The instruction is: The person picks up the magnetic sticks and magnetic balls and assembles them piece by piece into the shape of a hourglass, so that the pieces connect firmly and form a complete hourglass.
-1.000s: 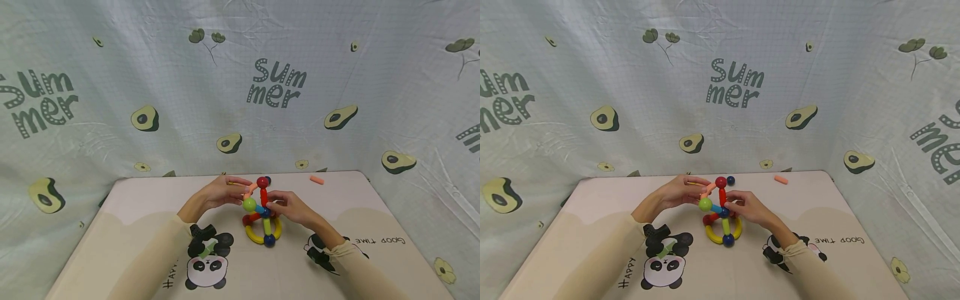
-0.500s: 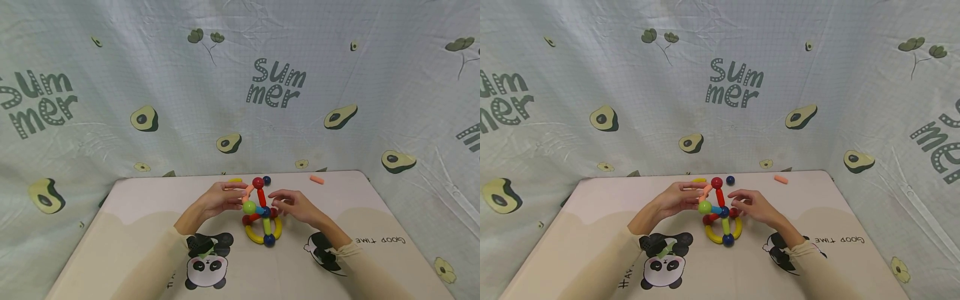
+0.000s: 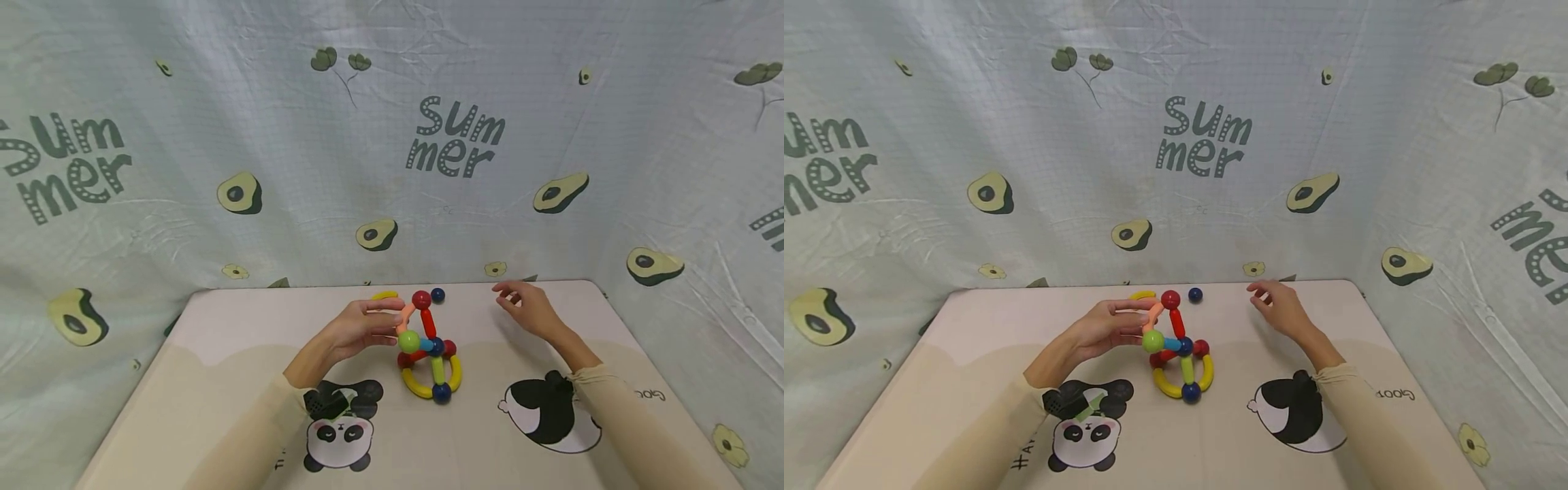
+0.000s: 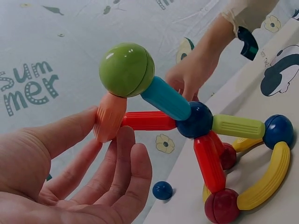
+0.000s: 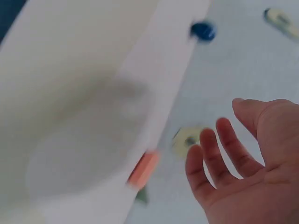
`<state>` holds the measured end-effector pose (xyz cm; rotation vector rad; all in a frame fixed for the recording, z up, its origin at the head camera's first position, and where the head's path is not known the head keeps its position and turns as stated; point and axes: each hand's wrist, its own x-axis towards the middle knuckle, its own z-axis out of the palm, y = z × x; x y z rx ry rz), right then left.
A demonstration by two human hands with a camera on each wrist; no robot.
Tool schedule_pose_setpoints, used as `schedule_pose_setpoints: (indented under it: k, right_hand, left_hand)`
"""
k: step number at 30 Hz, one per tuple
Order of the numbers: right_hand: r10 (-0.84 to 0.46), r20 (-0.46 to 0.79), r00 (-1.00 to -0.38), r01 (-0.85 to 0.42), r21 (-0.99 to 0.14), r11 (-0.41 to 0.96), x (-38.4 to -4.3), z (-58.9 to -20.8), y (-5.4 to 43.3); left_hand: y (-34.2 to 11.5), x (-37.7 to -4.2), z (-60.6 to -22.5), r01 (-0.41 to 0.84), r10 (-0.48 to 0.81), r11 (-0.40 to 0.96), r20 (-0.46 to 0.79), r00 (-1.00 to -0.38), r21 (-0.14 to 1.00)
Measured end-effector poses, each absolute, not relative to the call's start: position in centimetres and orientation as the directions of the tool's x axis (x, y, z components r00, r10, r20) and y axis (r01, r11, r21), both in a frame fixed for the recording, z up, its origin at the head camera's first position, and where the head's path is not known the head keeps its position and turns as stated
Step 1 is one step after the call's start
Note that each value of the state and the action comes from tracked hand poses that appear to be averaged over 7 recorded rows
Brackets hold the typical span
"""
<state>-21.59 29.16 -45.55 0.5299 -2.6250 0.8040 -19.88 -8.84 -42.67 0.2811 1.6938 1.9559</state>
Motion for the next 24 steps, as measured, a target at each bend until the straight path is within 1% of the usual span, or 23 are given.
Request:
schedule_pose_setpoints:
  k: [5,9,15,19,22,24]
  right_hand:
    - [-0.215,0.479,-0.851,-0.420,-0.374,0.827,-23.1,-46.2,32.0]
    - [-0.181,0.482,-0.857,-0.380,-0.356,0.853,-23.9,-46.6,33.2]
    - [-0.139,0.395,-0.908,-0.293,-0.364,0.884,-24.8,-47.2,33.8]
    - [-0.125,0.308,-0.943,-0.236,-0.356,0.904,-25.6,-47.4,33.7]
    - [-0.117,0.246,-0.962,-0.198,-0.338,0.920,-26.1,-47.6,33.4]
    - [-0.113,0.237,-0.965,-0.188,-0.322,0.928,-26.3,-47.7,33.2]
  left_hand:
    - [-9.0,-19.7,-42.9,-0.246,0.519,-0.084,-0.169,-0.838,0.966]
    - [-9.0,-19.6,-43.0,-0.242,0.522,-0.092,-0.160,-0.838,0.966]
    - [-8.9,-19.6,-43.1,-0.233,0.516,-0.086,-0.157,-0.842,0.969]
    - [-8.9,-19.5,-43.0,-0.238,0.514,-0.095,-0.157,-0.843,0.967]
    - [-8.9,-19.4,-43.0,-0.252,0.510,-0.106,-0.165,-0.844,0.962]
    - [-8.9,-19.4,-43.1,-0.256,0.510,-0.110,-0.166,-0.844,0.960]
